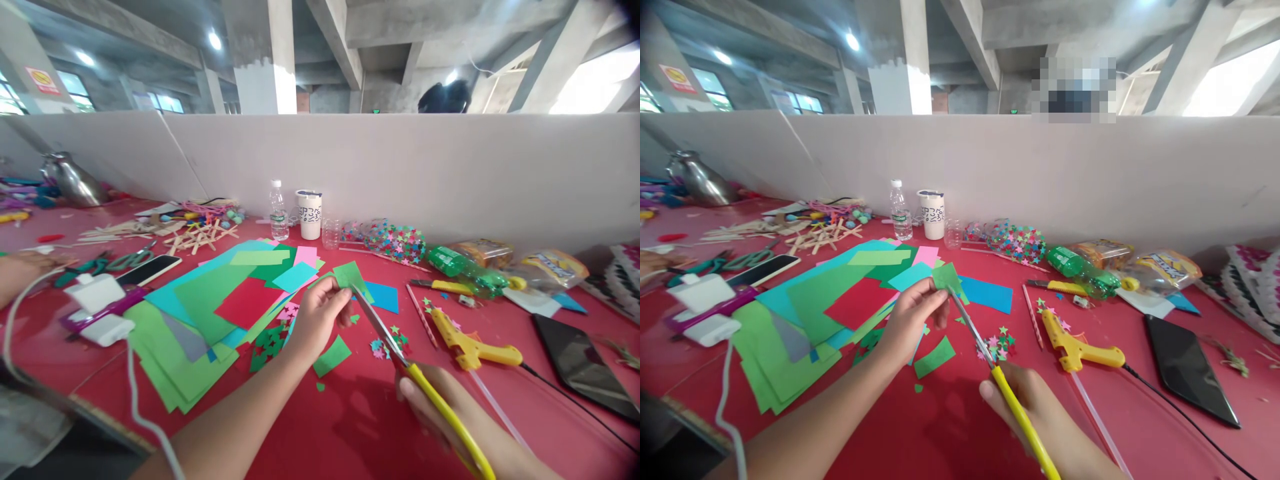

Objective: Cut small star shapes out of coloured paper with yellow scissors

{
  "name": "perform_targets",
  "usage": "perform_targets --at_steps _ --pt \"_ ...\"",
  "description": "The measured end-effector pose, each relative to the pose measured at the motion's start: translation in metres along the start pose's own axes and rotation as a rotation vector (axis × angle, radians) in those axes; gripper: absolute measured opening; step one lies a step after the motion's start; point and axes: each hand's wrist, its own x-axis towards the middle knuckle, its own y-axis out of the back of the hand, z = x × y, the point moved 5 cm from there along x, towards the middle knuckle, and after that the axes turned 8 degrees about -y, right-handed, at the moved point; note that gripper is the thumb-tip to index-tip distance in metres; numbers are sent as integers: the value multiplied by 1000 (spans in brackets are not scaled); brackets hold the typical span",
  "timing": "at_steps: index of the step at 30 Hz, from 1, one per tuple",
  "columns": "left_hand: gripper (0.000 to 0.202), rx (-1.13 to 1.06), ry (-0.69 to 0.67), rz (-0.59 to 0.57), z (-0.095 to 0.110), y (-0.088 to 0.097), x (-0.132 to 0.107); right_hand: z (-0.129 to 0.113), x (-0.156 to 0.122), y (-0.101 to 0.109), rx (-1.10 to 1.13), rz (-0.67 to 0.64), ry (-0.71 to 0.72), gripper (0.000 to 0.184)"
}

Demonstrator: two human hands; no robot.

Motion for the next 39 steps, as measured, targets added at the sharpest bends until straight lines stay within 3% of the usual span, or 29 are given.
perform_targets --at_steps 20,27,39 --pt "22 90 6 -17 2 4 2 5 1 -4 138 49 -126 62" --pt "21 69 40 -13 -1 5 2 -7 -2 -2 99 58 -129 64" --pt "21 41 87 19 -6 6 3 -3 6 -1 79 48 -60 57"
